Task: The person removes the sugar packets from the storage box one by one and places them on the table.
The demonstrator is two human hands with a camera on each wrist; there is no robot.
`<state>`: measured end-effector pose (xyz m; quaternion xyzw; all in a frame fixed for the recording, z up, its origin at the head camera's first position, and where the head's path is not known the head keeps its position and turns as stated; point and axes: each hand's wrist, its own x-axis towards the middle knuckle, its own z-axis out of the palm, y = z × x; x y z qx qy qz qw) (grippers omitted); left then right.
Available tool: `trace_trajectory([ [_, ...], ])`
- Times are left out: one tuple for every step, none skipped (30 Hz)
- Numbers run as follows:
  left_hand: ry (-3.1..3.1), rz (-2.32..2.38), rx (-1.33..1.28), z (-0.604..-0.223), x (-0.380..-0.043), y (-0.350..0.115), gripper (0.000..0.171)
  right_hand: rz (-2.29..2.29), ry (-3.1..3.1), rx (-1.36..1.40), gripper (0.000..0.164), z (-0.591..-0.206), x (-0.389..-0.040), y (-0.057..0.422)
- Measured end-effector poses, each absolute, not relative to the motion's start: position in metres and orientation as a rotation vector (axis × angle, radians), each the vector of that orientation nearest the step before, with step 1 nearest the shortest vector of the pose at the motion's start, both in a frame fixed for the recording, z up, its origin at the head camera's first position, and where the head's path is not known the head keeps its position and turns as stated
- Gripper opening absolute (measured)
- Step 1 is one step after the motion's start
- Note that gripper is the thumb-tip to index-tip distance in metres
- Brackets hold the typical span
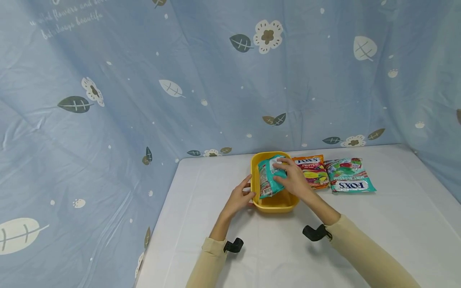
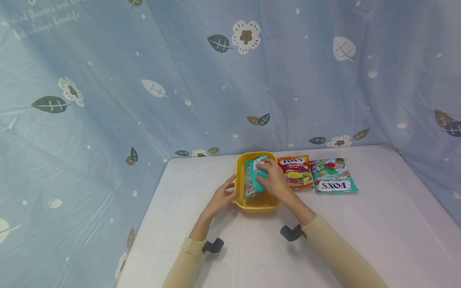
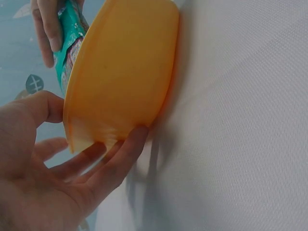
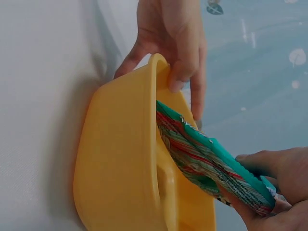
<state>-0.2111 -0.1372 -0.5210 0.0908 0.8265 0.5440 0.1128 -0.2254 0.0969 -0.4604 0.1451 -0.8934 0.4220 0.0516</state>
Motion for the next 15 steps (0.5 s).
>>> trace_trajectory([
  [2.423, 1.596, 0.266, -0.5212, -0.2109, -0.1373, 0.069, 1.283, -2.716, 0.440, 0.047, -0.4603, -0.2251, 0.0975],
  [2.419, 1.597, 0.264, -0.5208, -0.2106, -0.1375, 0.069, 1.279, -2.714, 0.438, 0.047, -0.4600, -0.2249, 0.0982],
  [2.418, 1.596, 0.262, -0.5208, -0.2104, -0.1374, 0.070, 1.274, -2.710, 0.440, 0.047, -0.4597, -0.2245, 0.0989],
  [2.416, 1.597, 0.261, -0.5209, -0.2104, -0.1375, 0.070, 1.270, -2.705, 0.444, 0.047, -0.4592, -0.2240, 0.0996],
  [2.415, 1.598, 0.260, -0.5210, -0.2105, -0.1376, 0.070, 1.266, -2.704, 0.444, 0.047, -0.4589, -0.2238, 0.1003],
  [2.412, 1.601, 0.259, -0.5210, -0.2107, -0.1376, 0.070, 1.262, -2.704, 0.443, 0.046, -0.4584, -0.2236, 0.1011],
  [2.413, 1.601, 0.259, -0.5211, -0.2108, -0.1376, 0.069, 1.258, -2.708, 0.441, 0.046, -0.4578, -0.2233, 0.1018],
  [2.412, 1.603, 0.259, -0.5212, -0.2109, -0.1375, 0.069, 1.258, -2.711, 0.442, 0.046, -0.4569, -0.2229, 0.1024],
  [2.413, 1.604, 0.260, -0.5212, -0.2111, -0.1375, 0.069, 1.256, -2.713, 0.446, 0.046, -0.4562, -0.2224, 0.1029],
  [2.411, 1.608, 0.262, -0.5211, -0.2112, -0.1374, 0.069, 1.261, -2.717, 0.443, 0.046, -0.4553, -0.2220, 0.1035],
  [2.409, 1.610, 0.263, -0.5211, -0.2114, -0.1374, 0.069, 1.267, -2.721, 0.437, 0.046, -0.4545, -0.2215, 0.1040],
  [2.409, 1.611, 0.263, -0.5209, -0.2115, -0.1373, 0.069, 1.270, -2.723, 0.434, 0.046, -0.4536, -0.2208, 0.1047],
  [2.409, 1.611, 0.262, -0.5207, -0.2115, -0.1372, 0.069, 1.271, -2.723, 0.433, 0.046, -0.4531, -0.2203, 0.1054],
  [2.407, 1.612, 0.261, -0.5206, -0.2116, -0.1372, 0.070, 1.271, -2.718, 0.434, 0.045, -0.4526, -0.2198, 0.1061],
  [2.406, 1.614, 0.261, -0.5205, -0.2117, -0.1372, 0.070, 1.268, -2.715, 0.435, 0.045, -0.4523, -0.2195, 0.1069],
])
